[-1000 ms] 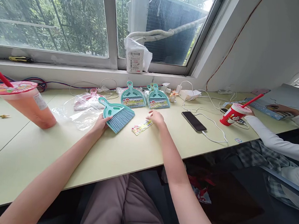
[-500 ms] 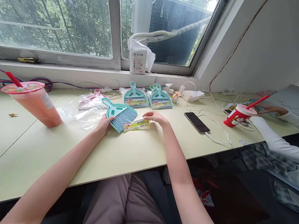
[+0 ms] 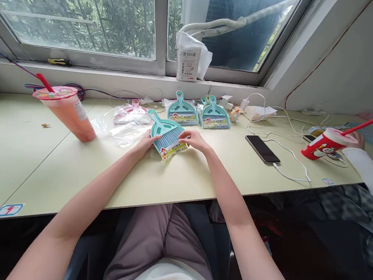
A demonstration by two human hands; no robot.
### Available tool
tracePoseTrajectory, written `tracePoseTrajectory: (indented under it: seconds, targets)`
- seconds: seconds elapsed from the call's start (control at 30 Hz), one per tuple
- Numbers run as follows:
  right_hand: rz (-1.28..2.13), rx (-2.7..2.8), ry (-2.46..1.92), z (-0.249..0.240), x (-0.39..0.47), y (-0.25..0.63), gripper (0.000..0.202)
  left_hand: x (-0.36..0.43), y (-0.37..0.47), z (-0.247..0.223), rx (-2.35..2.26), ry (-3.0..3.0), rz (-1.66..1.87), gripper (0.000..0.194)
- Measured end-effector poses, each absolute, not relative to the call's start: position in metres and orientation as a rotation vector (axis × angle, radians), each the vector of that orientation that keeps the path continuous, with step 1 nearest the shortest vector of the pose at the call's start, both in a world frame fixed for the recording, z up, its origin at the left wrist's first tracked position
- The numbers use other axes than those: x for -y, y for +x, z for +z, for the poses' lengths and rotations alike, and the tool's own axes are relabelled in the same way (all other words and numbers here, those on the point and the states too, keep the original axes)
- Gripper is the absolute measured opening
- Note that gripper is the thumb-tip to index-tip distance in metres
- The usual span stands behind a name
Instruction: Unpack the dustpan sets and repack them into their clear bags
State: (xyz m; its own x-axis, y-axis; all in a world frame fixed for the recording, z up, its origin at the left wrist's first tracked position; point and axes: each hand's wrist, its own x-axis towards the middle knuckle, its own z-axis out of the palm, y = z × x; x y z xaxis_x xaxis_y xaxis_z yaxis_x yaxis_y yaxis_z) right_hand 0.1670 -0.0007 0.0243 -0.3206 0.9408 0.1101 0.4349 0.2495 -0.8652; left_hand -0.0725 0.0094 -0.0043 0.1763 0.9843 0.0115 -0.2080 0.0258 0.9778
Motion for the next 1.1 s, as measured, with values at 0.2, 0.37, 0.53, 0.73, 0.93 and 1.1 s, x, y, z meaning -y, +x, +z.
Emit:
tracePoseTrajectory:
  seconds: [0.2, 0.37, 0.53, 0.73, 0.93, 1.1]
  targets:
    - [0.427, 1.951, -1.531, 0.017, -0.001, 0.157, 0.009, -0.004, -0.071, 0.001, -0.930, 1.236, 1.045, 0.072]
    - [0.205, 1.912, -1.606, 0.019, 0.002, 0.157, 0.012, -0.004, -0.071, 0.003, -0.921, 1.314, 1.006, 0.074]
    - [0.122, 1.858, -1.593, 0.015, 0.000, 0.158, 0.014, -0.004, -0.071, 0.004, -0.828, 1.425, 0.983, 0.068]
    - [0.235, 1.872, -1.456, 0.009, -0.005, 0.154, 0.031, -0.009, -0.073, 0.002, -0.819, 1.408, 1.048, 0.062]
    - [0.252, 1.948, -1.312, -0.002, -0.010, 0.150, 0.049, -0.010, -0.073, -0.001, -0.823, 1.343, 1.097, 0.074]
    - [0.232, 2.107, -1.351, -0.005, -0.008, 0.142, 0.041, -0.008, -0.073, -0.002, -0.917, 1.253, 1.126, 0.085]
